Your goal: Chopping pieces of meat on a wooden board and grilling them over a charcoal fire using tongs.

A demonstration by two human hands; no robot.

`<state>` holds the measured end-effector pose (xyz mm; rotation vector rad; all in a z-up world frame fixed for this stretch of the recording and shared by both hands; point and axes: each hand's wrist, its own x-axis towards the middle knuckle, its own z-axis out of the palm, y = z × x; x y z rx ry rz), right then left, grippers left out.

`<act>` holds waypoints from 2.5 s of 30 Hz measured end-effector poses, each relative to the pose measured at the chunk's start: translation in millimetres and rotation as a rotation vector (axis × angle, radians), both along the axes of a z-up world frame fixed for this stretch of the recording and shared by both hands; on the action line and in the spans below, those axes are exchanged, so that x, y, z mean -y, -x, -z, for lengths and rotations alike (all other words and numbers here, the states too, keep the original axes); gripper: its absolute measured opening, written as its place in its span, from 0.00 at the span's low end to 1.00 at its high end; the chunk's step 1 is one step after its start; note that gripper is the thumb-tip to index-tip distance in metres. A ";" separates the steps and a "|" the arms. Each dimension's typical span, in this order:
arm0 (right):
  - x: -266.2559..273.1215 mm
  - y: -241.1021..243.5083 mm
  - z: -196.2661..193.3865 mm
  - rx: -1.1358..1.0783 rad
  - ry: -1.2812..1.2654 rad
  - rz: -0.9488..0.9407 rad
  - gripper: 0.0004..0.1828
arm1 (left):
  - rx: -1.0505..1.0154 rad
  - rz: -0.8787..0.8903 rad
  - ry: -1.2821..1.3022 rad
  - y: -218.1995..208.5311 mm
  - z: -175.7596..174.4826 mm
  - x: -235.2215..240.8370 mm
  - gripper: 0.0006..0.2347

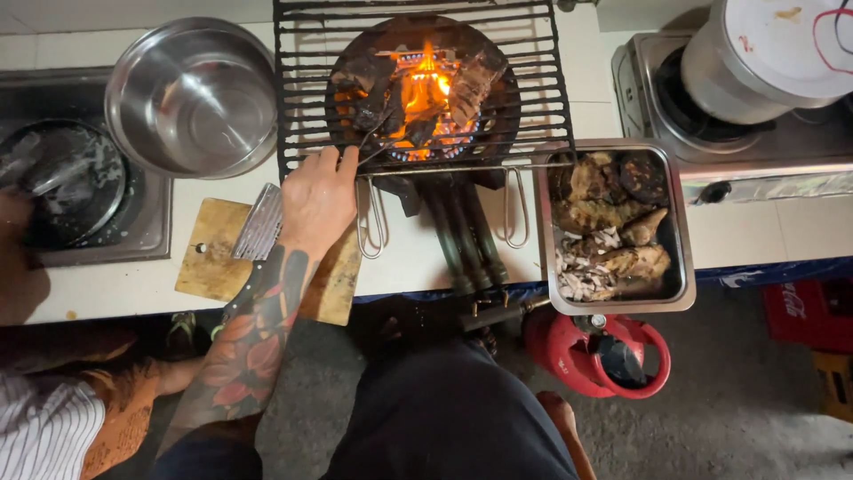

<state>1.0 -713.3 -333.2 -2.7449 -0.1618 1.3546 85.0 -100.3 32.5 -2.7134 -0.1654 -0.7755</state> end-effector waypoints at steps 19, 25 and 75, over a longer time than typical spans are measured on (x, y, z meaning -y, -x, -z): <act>18.9 -5.9 30.6 0.091 -0.086 0.079 0.10 | -0.066 -0.015 -0.021 -6.8 9.0 25.1 0.12; 72.9 10.9 128.1 0.307 -0.151 -0.198 0.28 | -0.274 -0.259 1.092 7.3 -21.5 16.1 0.17; -106.3 -159.3 -324.8 0.684 -1.414 1.292 0.17 | -0.354 0.512 1.228 -45.1 10.1 170.5 0.10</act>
